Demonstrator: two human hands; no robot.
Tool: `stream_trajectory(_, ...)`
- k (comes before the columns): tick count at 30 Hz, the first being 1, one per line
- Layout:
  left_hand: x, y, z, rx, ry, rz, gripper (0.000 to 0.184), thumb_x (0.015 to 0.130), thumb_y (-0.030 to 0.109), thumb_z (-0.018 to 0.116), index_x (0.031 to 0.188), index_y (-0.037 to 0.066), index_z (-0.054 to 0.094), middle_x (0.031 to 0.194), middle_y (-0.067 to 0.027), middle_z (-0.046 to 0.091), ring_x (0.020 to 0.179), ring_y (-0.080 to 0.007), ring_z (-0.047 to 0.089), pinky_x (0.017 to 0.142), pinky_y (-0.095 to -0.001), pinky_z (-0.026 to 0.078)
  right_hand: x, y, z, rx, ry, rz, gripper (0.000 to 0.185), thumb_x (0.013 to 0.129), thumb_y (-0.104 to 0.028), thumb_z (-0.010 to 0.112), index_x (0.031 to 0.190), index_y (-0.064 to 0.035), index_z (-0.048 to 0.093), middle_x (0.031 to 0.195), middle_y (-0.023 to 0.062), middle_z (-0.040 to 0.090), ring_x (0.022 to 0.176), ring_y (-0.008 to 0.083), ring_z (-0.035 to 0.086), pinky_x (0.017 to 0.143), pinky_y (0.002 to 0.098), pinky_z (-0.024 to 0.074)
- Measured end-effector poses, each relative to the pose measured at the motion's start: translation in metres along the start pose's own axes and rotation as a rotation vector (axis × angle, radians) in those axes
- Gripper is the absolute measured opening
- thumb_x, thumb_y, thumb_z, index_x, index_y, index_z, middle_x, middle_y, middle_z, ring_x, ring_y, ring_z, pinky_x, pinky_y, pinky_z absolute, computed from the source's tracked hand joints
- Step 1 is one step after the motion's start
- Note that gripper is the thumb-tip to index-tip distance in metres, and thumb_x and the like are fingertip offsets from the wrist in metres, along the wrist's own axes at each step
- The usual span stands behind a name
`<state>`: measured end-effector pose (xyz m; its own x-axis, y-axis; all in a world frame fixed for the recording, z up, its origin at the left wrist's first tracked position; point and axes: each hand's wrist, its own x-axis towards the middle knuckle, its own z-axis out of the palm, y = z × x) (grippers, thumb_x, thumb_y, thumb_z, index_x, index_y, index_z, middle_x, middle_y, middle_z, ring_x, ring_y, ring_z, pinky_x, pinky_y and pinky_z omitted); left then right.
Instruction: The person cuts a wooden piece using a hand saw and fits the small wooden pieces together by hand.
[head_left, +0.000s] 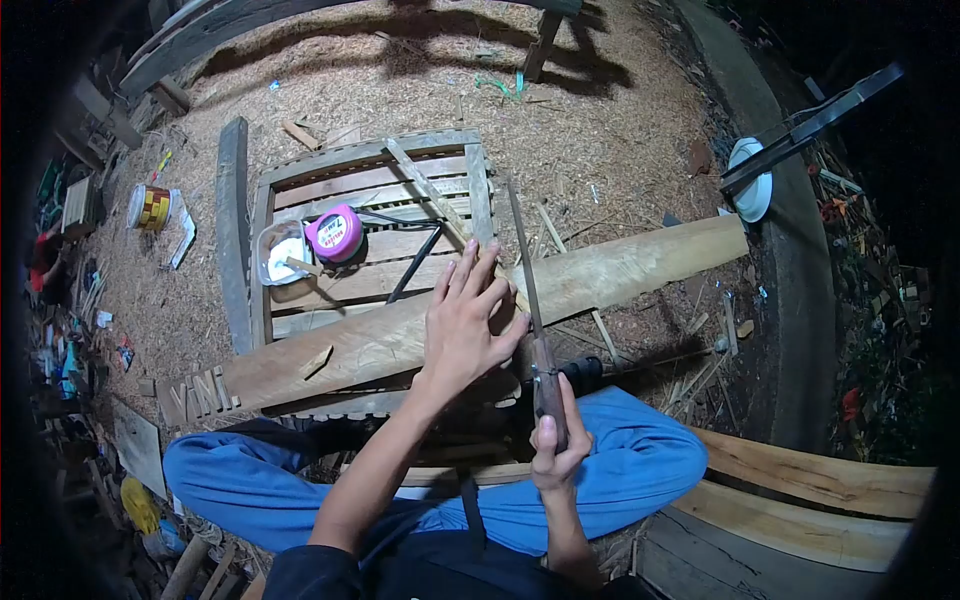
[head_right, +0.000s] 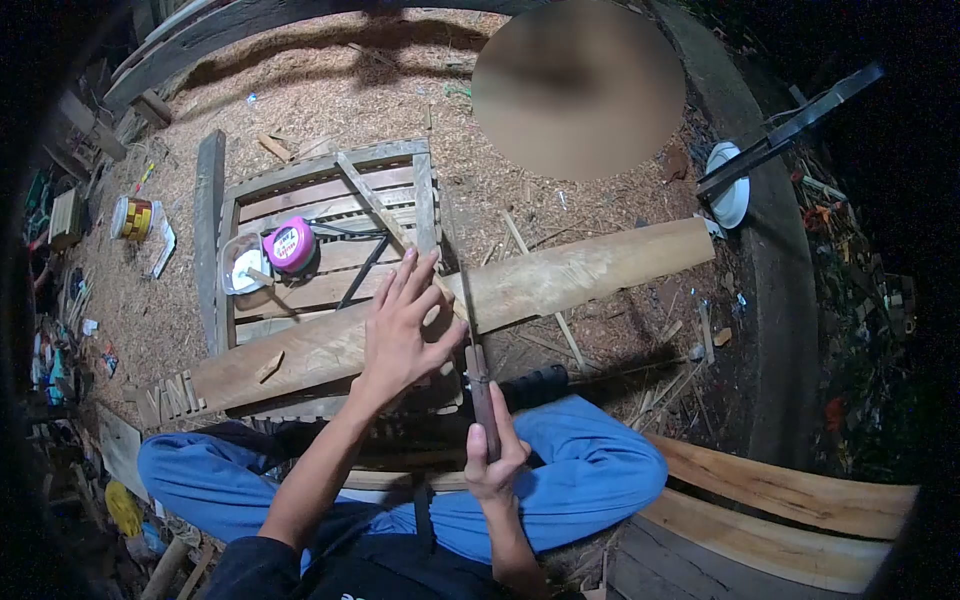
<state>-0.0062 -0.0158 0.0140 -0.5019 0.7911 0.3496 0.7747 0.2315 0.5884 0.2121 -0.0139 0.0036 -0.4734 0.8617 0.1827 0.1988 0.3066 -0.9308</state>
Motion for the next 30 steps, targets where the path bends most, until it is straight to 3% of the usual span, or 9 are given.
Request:
stream_trajectory(3, 0.000, 0.002, -0.001, -0.002, 0.031, -0.003, 0.032, 0.085, 0.036, 0.078, 0.099, 0.009, 0.068, 0.161, -0.0135, 0.046, 0.153, -0.0368, 0.036, 0.123, -0.0529, 0.029, -0.002, -0.009, -0.001, -0.040, -0.018, 0.046, 0.061, 0.098, -0.030, 0.056, 0.149, 0.0044, 0.053, 0.066, -0.0004, 0.056, 0.051, 0.0061, 0.047, 0.048, 0.0259, 0.0374)
stream_trajectory(5, 0.000, -0.001, 0.001, -0.007, 0.047, 0.001, 0.031, 0.085, 0.035, 0.078, 0.099, 0.010, 0.068, 0.161, -0.0142, 0.046, 0.153, -0.0372, 0.036, 0.123, -0.0525, 0.029, -0.004, -0.020, -0.006, 0.028, -0.046, 0.160, 0.056, 0.097, -0.024, 0.059, 0.145, 0.0064, 0.056, 0.120, 0.0235, 0.074, 0.084, 0.0225, 0.074, 0.074, 0.0338, 0.0562)
stream_trajectory(10, -0.003, 0.001, 0.003, 0.013, 0.009, -0.003, 0.039, 0.084, 0.038, 0.075, 0.108, 0.008, 0.070, 0.160, -0.0165, 0.045, 0.154, -0.0360, 0.034, 0.124, -0.0505, 0.026, 0.001, -0.014, 0.001, -0.045, -0.023, 0.102, 0.056, 0.097, -0.023, 0.059, 0.145, 0.0050, 0.056, 0.115, 0.0236, 0.075, 0.073, 0.0166, 0.069, 0.069, 0.0330, 0.0554)
stream_trajectory(15, -0.002, 0.001, 0.003, -0.014, 0.041, -0.004, 0.038, 0.084, 0.037, 0.075, 0.109, 0.008, 0.070, 0.159, -0.0171, 0.046, 0.153, -0.0362, 0.035, 0.124, -0.0509, 0.026, -0.002, -0.015, -0.002, 0.009, -0.026, 0.134, 0.055, 0.097, -0.022, 0.059, 0.145, 0.0050, 0.056, 0.115, 0.0231, 0.074, 0.082, 0.0210, 0.074, 0.073, 0.0333, 0.0560)
stream_trajectory(17, -0.005, 0.002, 0.004, -0.006, 0.036, -0.002, 0.039, 0.084, 0.037, 0.075, 0.109, 0.008, 0.070, 0.159, -0.0170, 0.046, 0.154, -0.0362, 0.034, 0.124, -0.0511, 0.026, 0.000, -0.004, 0.002, -0.028, -0.008, 0.043, 0.061, 0.101, -0.032, 0.056, 0.149, 0.0041, 0.052, 0.070, 0.0003, 0.056, 0.052, 0.0058, 0.046, 0.048, 0.0248, 0.0357)
stream_trajectory(22, 0.000, 0.000, 0.002, 0.010, 0.024, -0.001, 0.041, 0.086, 0.038, 0.073, 0.113, 0.008, 0.069, 0.159, -0.0169, 0.047, 0.154, -0.0362, 0.034, 0.125, -0.0513, 0.025, -0.004, -0.009, -0.001, 0.011, -0.014, 0.038, 0.060, 0.101, -0.034, 0.056, 0.150, 0.0020, 0.053, 0.066, -0.0017, 0.052, 0.052, 0.0056, 0.045, 0.048, 0.0253, 0.0355)
stream_trajectory(25, -0.008, 0.003, 0.005, 0.014, 0.007, -0.003, 0.040, 0.086, 0.038, 0.073, 0.112, 0.008, 0.069, 0.158, -0.0165, 0.047, 0.154, -0.0357, 0.034, 0.125, -0.0512, 0.025, 0.000, -0.009, 0.003, -0.034, -0.008, 0.045, 0.061, 0.101, -0.033, 0.056, 0.149, 0.0037, 0.053, 0.066, -0.0020, 0.053, 0.052, 0.0051, 0.045, 0.047, 0.0252, 0.0345)
stream_trajectory(26, -0.005, 0.002, 0.003, 0.018, 0.001, -0.004, 0.040, 0.086, 0.038, 0.073, 0.113, 0.009, 0.069, 0.158, -0.0164, 0.047, 0.154, -0.0354, 0.034, 0.125, -0.0511, 0.025, -0.002, -0.019, -0.001, -0.041, -0.023, 0.117, 0.055, 0.098, -0.024, 0.058, 0.145, 0.0048, 0.056, 0.112, 0.0213, 0.075, 0.071, 0.0170, 0.067, 0.067, 0.0337, 0.0547)
stream_trajectory(30, -0.001, 0.001, 0.002, 0.016, 0.024, 0.002, 0.039, 0.085, 0.038, 0.074, 0.111, 0.009, 0.069, 0.159, -0.0163, 0.047, 0.154, -0.0352, 0.033, 0.125, -0.0509, 0.025, -0.005, -0.024, -0.006, 0.030, -0.046, 0.170, 0.054, 0.099, -0.024, 0.059, 0.145, 0.0050, 0.056, 0.108, 0.0210, 0.075, 0.075, 0.0195, 0.070, 0.071, 0.0340, 0.0554)
